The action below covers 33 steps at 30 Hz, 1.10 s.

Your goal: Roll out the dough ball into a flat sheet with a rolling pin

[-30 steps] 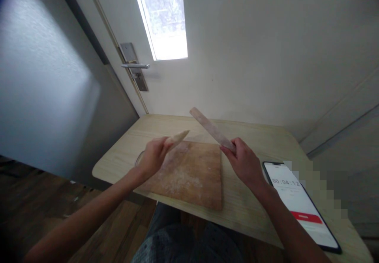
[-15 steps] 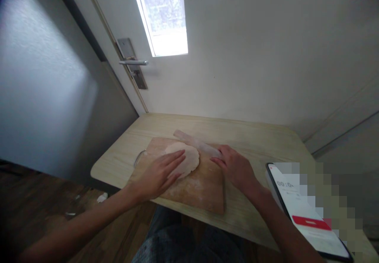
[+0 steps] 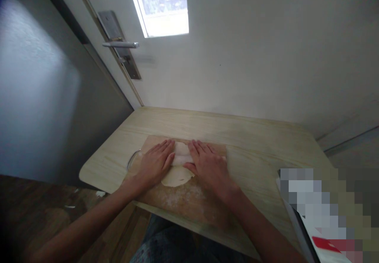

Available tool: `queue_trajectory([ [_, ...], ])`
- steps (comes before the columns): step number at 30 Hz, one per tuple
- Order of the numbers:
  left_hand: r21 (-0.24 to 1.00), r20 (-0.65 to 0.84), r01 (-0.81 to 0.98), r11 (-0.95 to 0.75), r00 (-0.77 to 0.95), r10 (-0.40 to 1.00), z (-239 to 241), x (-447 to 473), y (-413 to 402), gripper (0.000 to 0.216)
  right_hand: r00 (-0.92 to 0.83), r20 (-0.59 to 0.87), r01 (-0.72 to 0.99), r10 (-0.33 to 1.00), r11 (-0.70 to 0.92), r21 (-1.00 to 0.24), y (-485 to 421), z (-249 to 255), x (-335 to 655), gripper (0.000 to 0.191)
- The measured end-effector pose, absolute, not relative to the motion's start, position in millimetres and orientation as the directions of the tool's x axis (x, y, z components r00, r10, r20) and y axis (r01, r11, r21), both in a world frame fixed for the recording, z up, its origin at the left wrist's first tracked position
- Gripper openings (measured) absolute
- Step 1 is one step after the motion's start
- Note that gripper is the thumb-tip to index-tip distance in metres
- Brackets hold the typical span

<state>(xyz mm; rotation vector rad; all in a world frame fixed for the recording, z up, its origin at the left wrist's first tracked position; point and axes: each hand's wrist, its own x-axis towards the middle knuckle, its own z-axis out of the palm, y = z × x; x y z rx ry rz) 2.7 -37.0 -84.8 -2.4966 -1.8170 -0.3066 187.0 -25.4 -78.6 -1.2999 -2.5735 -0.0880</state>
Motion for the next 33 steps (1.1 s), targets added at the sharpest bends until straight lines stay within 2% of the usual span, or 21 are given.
queue_trajectory([
  [6, 0.116, 0.074, 0.952, -0.283, 0.276, 0.958, -75, 5, -11, 0.048, -0.583, 0.125, 0.802, 0.803, 0.593, -0.069, 2, -77, 184, 0.057],
  [14, 0.191, 0.057, 0.962, -0.194, 0.187, 0.981, -77, 1, 26, 0.049, -0.514, 0.021, 0.845, 0.857, 0.511, -0.156, 46, -82, 179, 0.058],
  [18, 0.238, 0.048, 0.954, -0.184, 0.177, 0.983, -75, -1, 40, 0.046, -0.423, 0.017, 0.882, 0.906, 0.416, -0.223, 67, -90, 178, 0.058],
  [23, 0.250, 0.074, 0.952, -0.179, 0.165, 0.984, -74, -1, 47, 0.046, -0.365, 0.085, 0.886, 0.927, 0.374, -0.274, 77, -93, 178, 0.053],
  [27, 0.219, 0.088, 0.968, -0.126, 0.109, 0.990, -74, 0, 46, 0.048, -0.351, 0.122, 0.896, 0.928, 0.371, -0.246, 71, -89, 178, 0.050],
  [33, 0.187, 0.041, 0.982, -0.038, 0.031, 0.999, -72, 0, 43, 0.036, -0.313, 0.053, 0.936, 0.948, 0.317, -0.151, 55, -81, 178, 0.052],
])
